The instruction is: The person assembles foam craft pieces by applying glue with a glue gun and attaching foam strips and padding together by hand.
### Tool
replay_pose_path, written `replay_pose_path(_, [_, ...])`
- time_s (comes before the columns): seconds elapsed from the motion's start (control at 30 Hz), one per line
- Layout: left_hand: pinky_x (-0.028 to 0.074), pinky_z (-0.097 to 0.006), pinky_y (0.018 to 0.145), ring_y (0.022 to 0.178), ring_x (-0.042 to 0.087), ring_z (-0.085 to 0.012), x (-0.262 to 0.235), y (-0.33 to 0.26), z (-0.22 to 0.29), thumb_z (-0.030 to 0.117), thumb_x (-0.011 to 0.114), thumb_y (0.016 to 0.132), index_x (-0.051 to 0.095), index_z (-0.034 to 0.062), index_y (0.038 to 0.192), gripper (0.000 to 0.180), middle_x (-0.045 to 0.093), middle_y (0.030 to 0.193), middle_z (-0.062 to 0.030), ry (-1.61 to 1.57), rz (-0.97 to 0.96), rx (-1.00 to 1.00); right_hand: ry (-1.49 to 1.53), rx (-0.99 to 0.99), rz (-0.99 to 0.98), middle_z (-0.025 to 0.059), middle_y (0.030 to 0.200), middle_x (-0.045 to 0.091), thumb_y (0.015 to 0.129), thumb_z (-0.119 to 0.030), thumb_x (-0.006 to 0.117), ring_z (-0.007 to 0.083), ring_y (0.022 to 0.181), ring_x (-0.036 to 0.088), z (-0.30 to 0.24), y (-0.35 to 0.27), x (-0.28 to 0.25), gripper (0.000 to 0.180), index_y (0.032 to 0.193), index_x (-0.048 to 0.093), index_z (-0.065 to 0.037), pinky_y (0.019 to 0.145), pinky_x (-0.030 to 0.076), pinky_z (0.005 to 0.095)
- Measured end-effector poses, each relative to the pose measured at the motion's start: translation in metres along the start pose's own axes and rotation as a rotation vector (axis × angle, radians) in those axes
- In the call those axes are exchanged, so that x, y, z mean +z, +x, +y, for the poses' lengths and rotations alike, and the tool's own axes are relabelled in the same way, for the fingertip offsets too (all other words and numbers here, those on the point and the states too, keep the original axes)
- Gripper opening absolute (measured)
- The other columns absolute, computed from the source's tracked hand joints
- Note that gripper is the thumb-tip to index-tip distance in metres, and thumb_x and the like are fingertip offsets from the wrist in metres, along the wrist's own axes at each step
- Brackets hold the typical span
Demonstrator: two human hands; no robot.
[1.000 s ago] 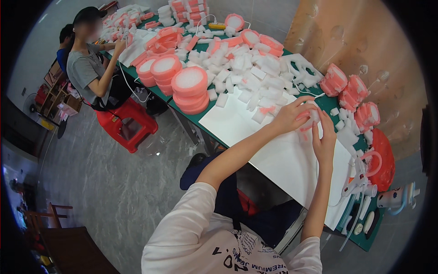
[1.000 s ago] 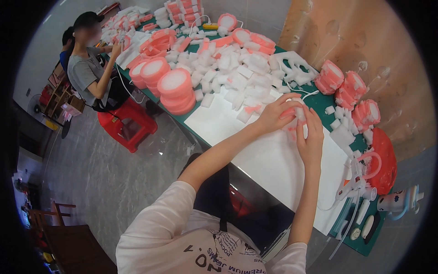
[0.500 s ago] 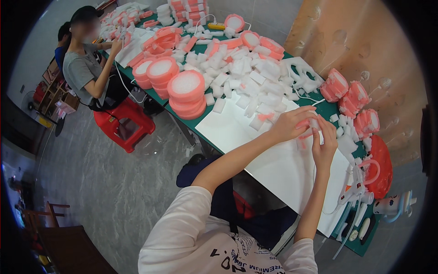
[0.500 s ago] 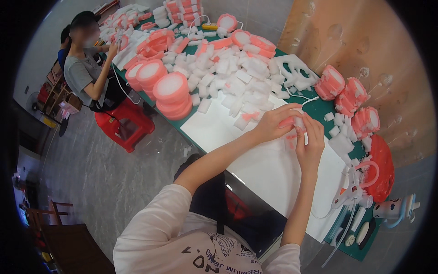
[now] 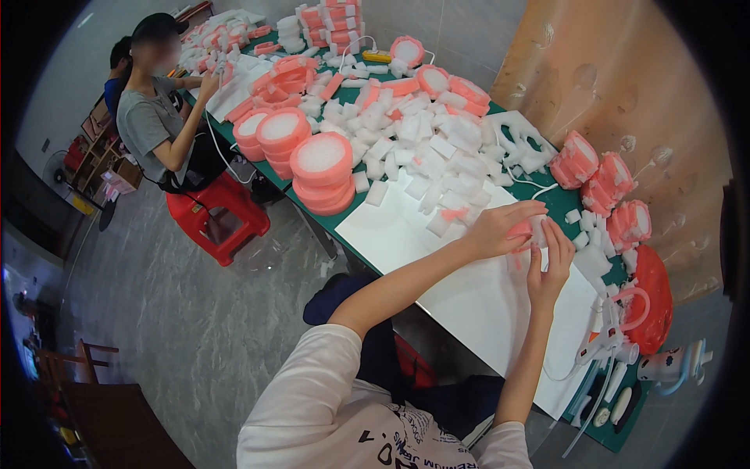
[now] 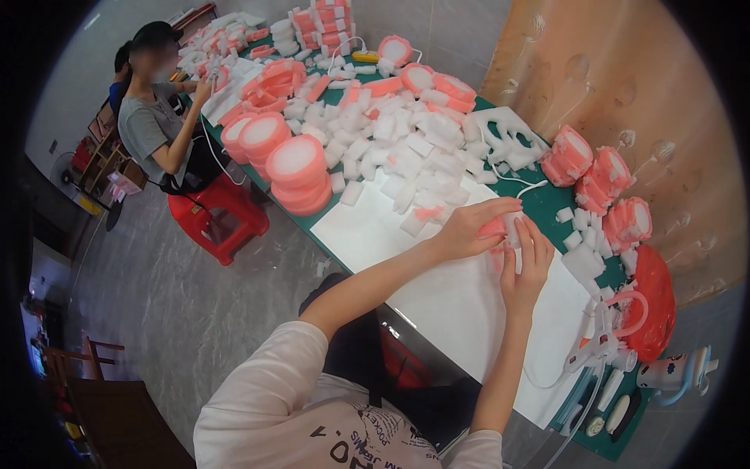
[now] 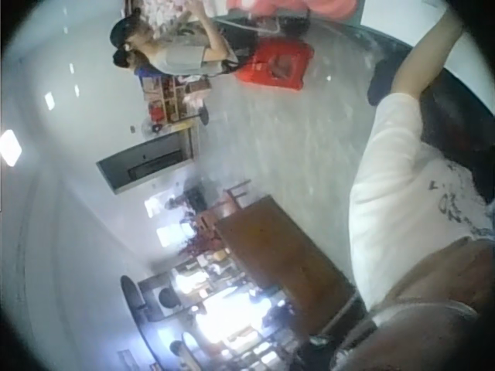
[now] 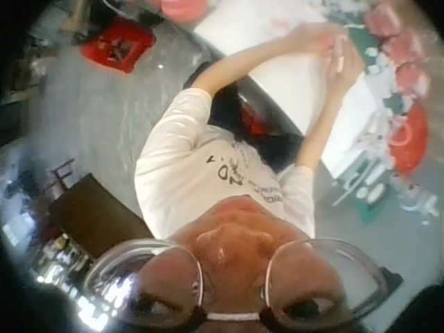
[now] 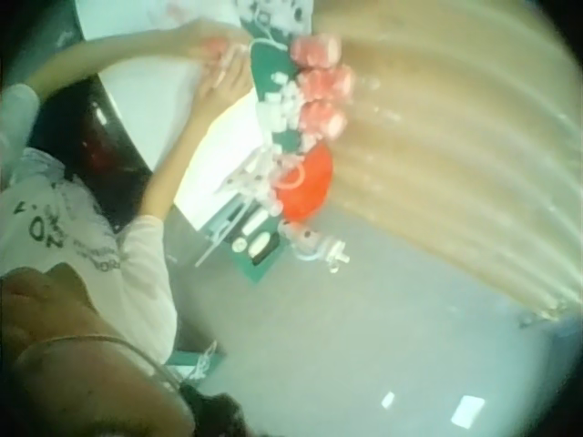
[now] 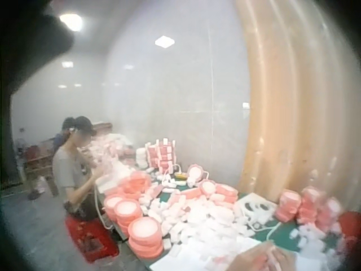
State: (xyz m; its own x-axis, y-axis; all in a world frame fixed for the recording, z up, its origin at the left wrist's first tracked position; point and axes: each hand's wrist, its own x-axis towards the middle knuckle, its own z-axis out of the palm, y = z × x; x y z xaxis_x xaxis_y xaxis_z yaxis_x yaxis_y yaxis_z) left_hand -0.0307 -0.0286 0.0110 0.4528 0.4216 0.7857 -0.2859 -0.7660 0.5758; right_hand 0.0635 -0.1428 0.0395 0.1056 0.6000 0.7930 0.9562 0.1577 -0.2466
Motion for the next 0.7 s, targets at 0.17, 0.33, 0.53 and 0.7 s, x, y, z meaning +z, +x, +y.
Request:
replay_pose_path(0.17, [0.047, -0.031, 0.082, 0.106, 0.054, -0.0259, -0.001, 0.002, 0.0, 0.003, 0.064, 0.064, 0.047, 0.0096, 0.119, 0.058, 0.051, 0.121, -0.0085, 0.017, -0.031, 0.036, -0.037, 0.004, -0.026, 0.0091, 0.114, 0.052, 0.072, 0.0, 0.059, 0.0266, 0.097, 0.047, 0.0, 0.0, -0.005, 0.04, 0.112, 0.055, -0.007, 0.085, 0.039, 0.0347])
replay_pose_path(0.33, [0.047, -0.032, 0.082, 0.112, 0.048, -0.0283, -0.003, 0.0, 0.001, 0.005, 0.068, 0.058, 0.042, 0.0102, 0.123, 0.069, 0.039, 0.132, -0.0103, 0.004, -0.005, -0.009, -0.047, 0.039, -0.032, 0.0078, 0.115, 0.051, 0.071, -0.004, 0.062, 0.0263, 0.097, 0.046, -0.003, 0.001, -0.003, 0.041, 0.112, 0.055, -0.007, 0.086, 0.038, 0.0353])
replay_pose_path(0.53, [0.046, -0.031, 0.08, 0.108, 0.051, -0.028, 0.002, 0.0, -0.004, 0.007, 0.069, 0.057, 0.042, 0.0104, 0.123, 0.072, 0.046, 0.126, -0.0115, -0.03, 0.051, -0.026, -0.111, -0.046, -0.037, 0.0093, 0.12, 0.049, 0.073, -0.01, 0.062, 0.03, 0.11, 0.044, -0.006, 0.001, -0.001, 0.044, 0.115, 0.052, -0.006, 0.093, 0.031, 0.0386])
replay_pose_path(0.7, [0.042, -0.035, 0.09, 0.113, 0.047, -0.0276, 0.004, -0.004, -0.008, 0.01, 0.069, 0.059, 0.038, 0.011, 0.127, 0.074, 0.046, 0.125, -0.0114, 0.001, -0.031, -0.133, -0.079, -0.034, -0.059, 0.0082, 0.121, 0.05, 0.071, -0.019, 0.066, 0.0291, 0.116, 0.042, 0.003, -0.004, 0.003, 0.049, 0.116, 0.05, -0.006, 0.095, 0.028, 0.04])
